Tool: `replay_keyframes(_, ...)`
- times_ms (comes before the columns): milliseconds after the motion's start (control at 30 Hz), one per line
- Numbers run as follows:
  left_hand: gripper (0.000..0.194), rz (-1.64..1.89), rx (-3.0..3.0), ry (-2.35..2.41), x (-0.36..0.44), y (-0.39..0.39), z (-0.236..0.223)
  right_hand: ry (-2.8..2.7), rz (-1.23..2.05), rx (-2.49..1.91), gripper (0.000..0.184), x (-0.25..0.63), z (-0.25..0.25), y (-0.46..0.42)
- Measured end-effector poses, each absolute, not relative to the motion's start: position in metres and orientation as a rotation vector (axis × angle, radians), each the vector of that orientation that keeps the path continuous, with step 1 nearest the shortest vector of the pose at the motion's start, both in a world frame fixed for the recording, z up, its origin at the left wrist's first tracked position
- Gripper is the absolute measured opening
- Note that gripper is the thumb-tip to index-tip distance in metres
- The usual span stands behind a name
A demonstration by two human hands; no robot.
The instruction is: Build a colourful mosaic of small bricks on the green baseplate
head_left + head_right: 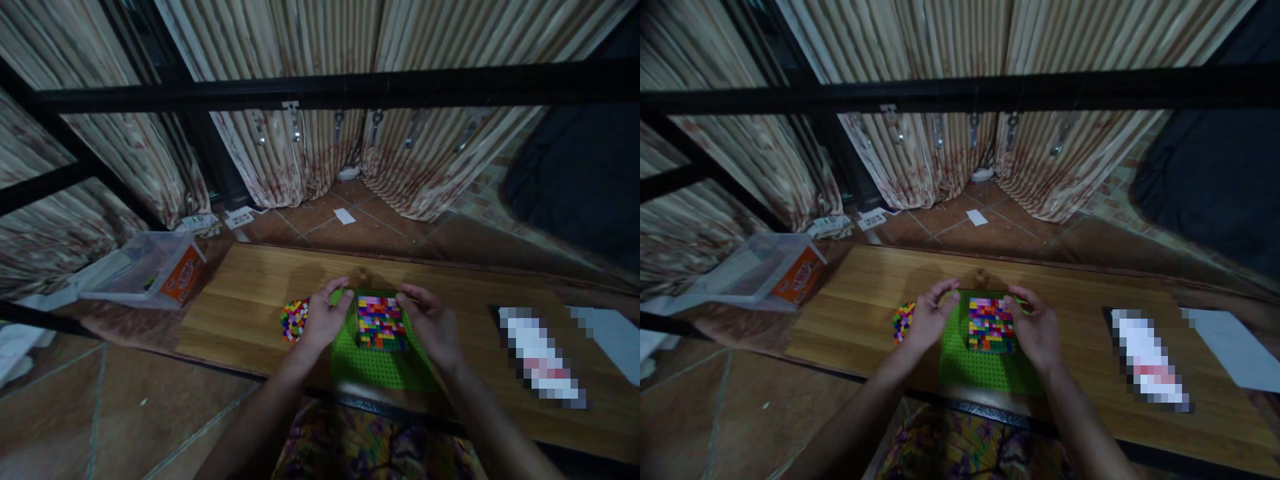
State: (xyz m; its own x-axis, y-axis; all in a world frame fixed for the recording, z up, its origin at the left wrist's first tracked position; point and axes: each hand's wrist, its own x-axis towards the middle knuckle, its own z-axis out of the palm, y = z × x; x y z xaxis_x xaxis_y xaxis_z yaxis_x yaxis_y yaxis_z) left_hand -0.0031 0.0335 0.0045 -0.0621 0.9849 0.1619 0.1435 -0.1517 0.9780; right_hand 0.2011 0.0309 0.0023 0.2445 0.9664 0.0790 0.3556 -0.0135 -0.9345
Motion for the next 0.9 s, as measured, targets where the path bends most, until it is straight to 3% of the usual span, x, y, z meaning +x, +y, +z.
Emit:
replay_keyframes(167, 0.024, 1.436, 1.24, 1.6, -0.078, 0.001, -0.007, -1.748, 0.713, -1.387, 0.025, 0.148, 0.033, 0.019)
replay_keyframes(300, 0.027, 1.373, 1.342, 1.715, -0.11, -0.011, -0.027, -2.161, 0.622, -1.303, 0.027, 0.092, 0.03, 0.029)
replay_keyframes(633, 0.041, 1.043, 1.787, 1.595, -0.107, 0.013, -0.029, -2.484, 0.625, -1.366, 0.028, 0.058, -0.005, 0.066)
replay_keyframes(900, 0.048, 1.04, 1.816, 1.498, -0.103, 0.013, -0.031, -2.456, 0.642, -1.36, 0.017, 0.062, -0.003, 0.06)
